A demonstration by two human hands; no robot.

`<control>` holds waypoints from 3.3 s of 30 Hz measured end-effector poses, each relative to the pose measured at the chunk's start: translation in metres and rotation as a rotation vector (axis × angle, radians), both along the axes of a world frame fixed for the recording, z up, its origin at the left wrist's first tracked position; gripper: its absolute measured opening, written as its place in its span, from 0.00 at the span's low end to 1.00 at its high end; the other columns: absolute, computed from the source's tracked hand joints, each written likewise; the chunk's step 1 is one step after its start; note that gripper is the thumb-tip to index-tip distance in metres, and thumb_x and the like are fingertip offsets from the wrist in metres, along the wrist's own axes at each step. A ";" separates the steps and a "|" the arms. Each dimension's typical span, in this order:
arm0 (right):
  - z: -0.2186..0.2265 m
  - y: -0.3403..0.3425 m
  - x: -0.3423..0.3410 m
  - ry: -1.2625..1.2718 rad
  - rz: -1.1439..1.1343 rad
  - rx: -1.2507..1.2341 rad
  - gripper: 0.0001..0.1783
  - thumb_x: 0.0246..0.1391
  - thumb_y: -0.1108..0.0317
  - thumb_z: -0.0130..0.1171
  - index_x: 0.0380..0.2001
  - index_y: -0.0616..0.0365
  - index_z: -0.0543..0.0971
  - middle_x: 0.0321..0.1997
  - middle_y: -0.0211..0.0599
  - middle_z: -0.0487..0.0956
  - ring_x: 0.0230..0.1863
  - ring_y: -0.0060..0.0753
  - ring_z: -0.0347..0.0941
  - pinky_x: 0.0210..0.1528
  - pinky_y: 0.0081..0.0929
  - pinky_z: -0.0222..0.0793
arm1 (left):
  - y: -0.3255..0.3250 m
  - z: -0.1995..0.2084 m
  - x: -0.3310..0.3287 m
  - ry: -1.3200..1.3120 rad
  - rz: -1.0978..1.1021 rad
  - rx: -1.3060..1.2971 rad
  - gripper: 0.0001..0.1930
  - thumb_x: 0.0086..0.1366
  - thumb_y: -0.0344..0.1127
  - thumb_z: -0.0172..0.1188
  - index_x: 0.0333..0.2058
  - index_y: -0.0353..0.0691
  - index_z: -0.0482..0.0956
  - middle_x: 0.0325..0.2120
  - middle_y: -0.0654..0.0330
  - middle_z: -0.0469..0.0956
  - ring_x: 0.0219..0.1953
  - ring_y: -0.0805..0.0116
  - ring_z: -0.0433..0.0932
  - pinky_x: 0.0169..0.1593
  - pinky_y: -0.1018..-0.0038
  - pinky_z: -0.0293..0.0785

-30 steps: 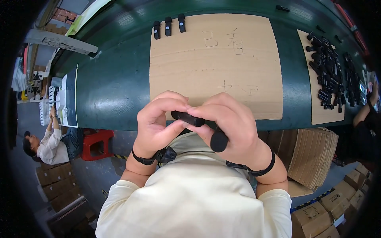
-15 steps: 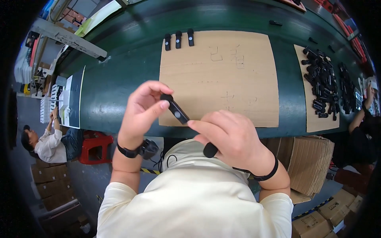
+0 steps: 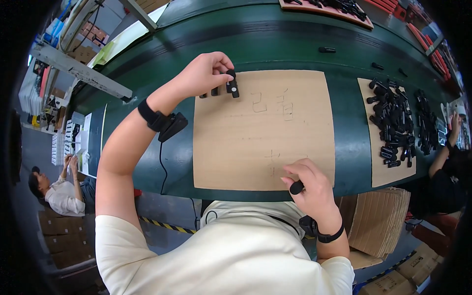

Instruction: The person picks up microphones from a tray, turns them over, and places them onto a cardboard sheet. After filling the sheet, the person replaces it with a new one and continues arranging microphones in rows on the new surface.

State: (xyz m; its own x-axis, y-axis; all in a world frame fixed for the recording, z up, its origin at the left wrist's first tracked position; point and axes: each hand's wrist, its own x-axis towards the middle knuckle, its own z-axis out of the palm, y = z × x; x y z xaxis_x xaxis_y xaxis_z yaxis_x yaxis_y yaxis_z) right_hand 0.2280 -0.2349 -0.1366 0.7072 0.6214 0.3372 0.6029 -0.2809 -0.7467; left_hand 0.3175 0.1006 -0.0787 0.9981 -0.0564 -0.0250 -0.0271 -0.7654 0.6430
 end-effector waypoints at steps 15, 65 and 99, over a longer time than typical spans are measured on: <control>-0.009 -0.018 0.013 0.013 -0.090 0.011 0.16 0.43 0.84 0.62 0.37 0.60 0.77 0.32 0.41 0.76 0.30 0.37 0.75 0.28 0.26 0.69 | 0.009 -0.041 0.054 -0.056 -0.039 0.244 0.11 0.55 0.36 0.66 0.35 0.38 0.84 0.32 0.53 0.82 0.36 0.54 0.80 0.43 0.65 0.76; 0.258 -0.185 0.111 0.137 0.041 0.338 0.18 0.40 0.82 0.66 0.39 0.62 0.77 0.33 0.42 0.77 0.32 0.38 0.74 0.35 0.28 0.70 | -0.320 0.231 -0.040 -0.190 -0.144 -0.328 0.15 0.51 0.23 0.65 0.40 0.34 0.80 0.35 0.55 0.81 0.39 0.60 0.80 0.57 0.60 0.70; 0.273 0.087 0.039 0.472 -0.081 0.224 0.12 0.59 0.70 0.60 0.44 0.66 0.75 0.36 0.30 0.77 0.35 0.15 0.71 0.34 0.12 0.66 | -0.071 0.208 -0.107 -0.631 -0.056 -0.302 0.16 0.45 0.20 0.66 0.36 0.35 0.78 0.27 0.57 0.80 0.30 0.62 0.80 0.53 0.55 0.72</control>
